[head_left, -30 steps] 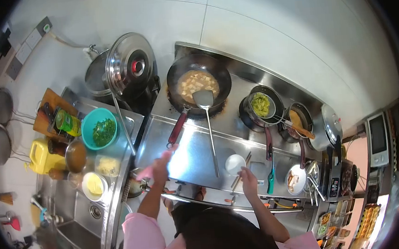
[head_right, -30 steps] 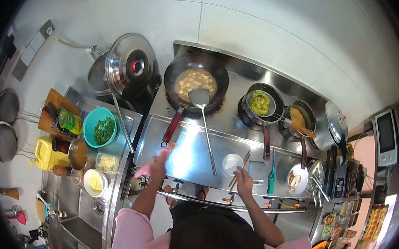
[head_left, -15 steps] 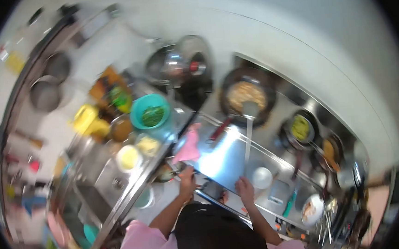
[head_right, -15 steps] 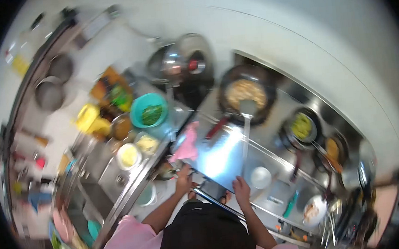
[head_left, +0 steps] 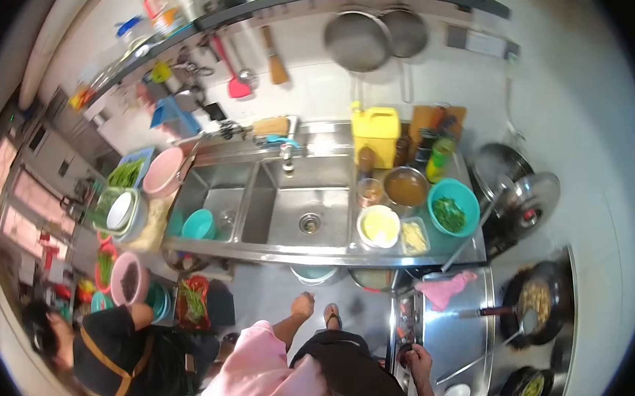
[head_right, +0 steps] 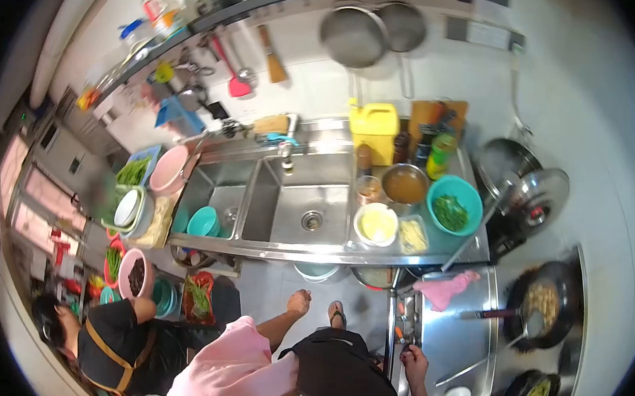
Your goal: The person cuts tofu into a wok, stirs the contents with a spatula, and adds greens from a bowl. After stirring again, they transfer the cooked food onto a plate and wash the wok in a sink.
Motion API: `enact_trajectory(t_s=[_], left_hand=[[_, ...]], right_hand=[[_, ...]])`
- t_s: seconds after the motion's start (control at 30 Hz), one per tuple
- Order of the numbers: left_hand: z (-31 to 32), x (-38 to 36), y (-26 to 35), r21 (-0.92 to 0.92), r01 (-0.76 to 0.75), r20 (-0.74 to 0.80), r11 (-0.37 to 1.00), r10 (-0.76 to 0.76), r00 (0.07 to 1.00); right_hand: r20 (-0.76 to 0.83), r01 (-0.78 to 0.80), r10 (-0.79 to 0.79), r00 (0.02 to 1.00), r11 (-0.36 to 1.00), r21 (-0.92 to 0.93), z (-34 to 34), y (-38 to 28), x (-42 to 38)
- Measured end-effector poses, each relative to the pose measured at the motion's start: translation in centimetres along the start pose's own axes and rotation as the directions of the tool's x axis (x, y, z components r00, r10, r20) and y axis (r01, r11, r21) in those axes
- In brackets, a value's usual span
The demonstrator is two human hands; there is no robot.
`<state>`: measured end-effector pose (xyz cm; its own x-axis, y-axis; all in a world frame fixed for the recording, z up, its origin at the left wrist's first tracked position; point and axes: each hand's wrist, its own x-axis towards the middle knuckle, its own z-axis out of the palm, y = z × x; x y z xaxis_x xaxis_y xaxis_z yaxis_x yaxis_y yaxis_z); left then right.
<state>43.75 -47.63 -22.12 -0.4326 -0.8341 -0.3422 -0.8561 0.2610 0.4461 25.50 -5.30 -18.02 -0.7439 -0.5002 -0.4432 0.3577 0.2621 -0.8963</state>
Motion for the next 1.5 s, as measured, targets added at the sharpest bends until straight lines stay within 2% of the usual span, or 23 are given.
enact_trajectory(t_s=[0.1,0.13,0.23,0.27,0.37,0.57,0.7,0.8,0.87,0.9,1.0,1.1,1.13,1.17,1.2,1.23,1.27,1.3,1.33,1.37,1.4,1.43,1.5], left_hand=[[0.9,1.1,-2.2,-0.391,0.124,0.022,0.912,-0.125,0.992],[1.6,1.5,-3.2,-0.175,0.042,-0.120,0.984,-0.063,0.991],[0.5,3.3,-6.9,-0.265,0.191,0.129,0.945,-0.161,0.978],[-0.7,2.9,-7.7,-0.106,0.101,0.182,0.989,-0.081,0.980],[-3.0,3.5,-9.8,-0.346,0.415,0.118,0.841,-0.400,0.909],[-6.5,3.3,-13.8,-0.450,0.552,0.243,0.702,-0.498,0.832],[-5.6,2.1,-15.3,-0.552,0.571,0.128,0.608,-0.615,0.778],[-4.3,2.2,-15.8,-0.589,0.588,0.118,0.555,-0.661,0.741],[-3.1,2.5,-15.9,-0.589,0.577,0.126,0.566,-0.641,0.757],[-2.6,2.7,-15.9,-0.586,0.571,0.130,0.575,-0.630,0.766],[-0.7,3.5,-15.3,-0.549,0.525,0.130,0.650,-0.555,0.822],[2.3,5.1,-14.3,-0.423,0.382,0.113,0.822,-0.370,0.922],[3.3,6.0,-13.5,-0.299,0.228,0.091,0.927,-0.210,0.973],[2.3,6.3,-12.3,-0.067,-0.053,0.045,0.996,0.056,0.997],[1.7,6.9,-11.5,0.189,-0.330,0.008,0.925,0.334,0.942],[1.4,7.9,-10.9,0.333,-0.587,0.034,0.738,0.613,0.790],[1.4,8.9,-9.9,0.243,-0.655,0.179,0.716,0.630,0.756],[1.3,9.0,-8.1,-0.164,-0.574,0.063,0.802,0.589,0.805],[1.6,9.4,-6.1,-0.483,-0.162,0.202,0.860,0.289,0.936],[1.9,9.9,-5.0,-0.440,-0.353,0.176,0.826,0.465,0.868],[2.6,10.2,-4.1,-0.500,-0.333,0.247,0.800,0.500,0.830],[2.9,10.4,-3.3,-0.556,-0.300,0.316,0.775,0.531,0.786],[3.6,10.6,-1.0,-0.449,-0.321,0.500,0.834,0.533,0.683]], right_hand=[[-0.005,-0.099,0.099,0.995,0.995,0.001,3.3,-5.1,2.9],[-0.003,-0.067,0.067,0.998,0.996,-0.055,4.4,-5.6,4.6],[0.118,-0.019,0.027,0.993,0.997,-0.070,8.7,-8.1,8.6],[0.130,-0.014,0.031,0.991,0.992,-0.125,10.3,-8.8,9.9],[0.236,0.056,-0.013,0.972,0.983,-0.173,15.8,-10.3,13.1],[0.527,0.103,0.111,0.842,0.927,-0.360,24.1,-12.3,15.2],[0.563,0.116,0.272,0.780,0.822,-0.558,26.8,-16.3,14.1],[0.843,0.807,-0.029,0.537,0.307,-0.504,22.6,-11.0,19.0],[0.640,0.321,0.201,0.742,0.732,-0.601,21.4,-10.5,19.1],[0.535,0.004,0.356,0.766,0.830,-0.557,20.9,-10.4,18.9],[0.391,0.011,0.364,0.846,0.720,-0.694,23.3,-19.5,13.2],[0.394,0.043,0.220,0.893,0.827,-0.560,18.2,-13.8,15.0],[0.372,0.048,0.215,0.903,0.810,-0.584,17.2,-14.0,14.1],[0.319,0.027,0.209,0.925,0.799,-0.601,16.8,-15.4,12.6],[0.317,0.179,0.064,0.946,0.712,-0.678,14.4,-13.4,12.7],[0.243,0.099,0.057,0.968,0.806,-0.584,13.9,-14.4,10.8],[0.297,0.278,-0.101,0.949,0.712,-0.644,12.7,-15.5,9.9],[0.174,0.357,-0.325,0.930,0.674,-0.647,10.2,-10.2,10.3],[0.092,0.201,-0.183,0.979,0.769,-0.607,9.3,-13.6,8.3],[-0.092,0.054,-0.094,0.991,0.927,-0.372,8.3,-14.8,6.6],[-0.258,-0.056,-0.075,0.963,0.884,-0.464,6.6,-15.2,5.4],[-0.356,0.113,-0.262,0.897,0.915,-0.388,4.9,-14.2,4.5],[-0.617,0.054,-0.226,0.754,0.957,-0.284,1.3,-14.2,2.8]])
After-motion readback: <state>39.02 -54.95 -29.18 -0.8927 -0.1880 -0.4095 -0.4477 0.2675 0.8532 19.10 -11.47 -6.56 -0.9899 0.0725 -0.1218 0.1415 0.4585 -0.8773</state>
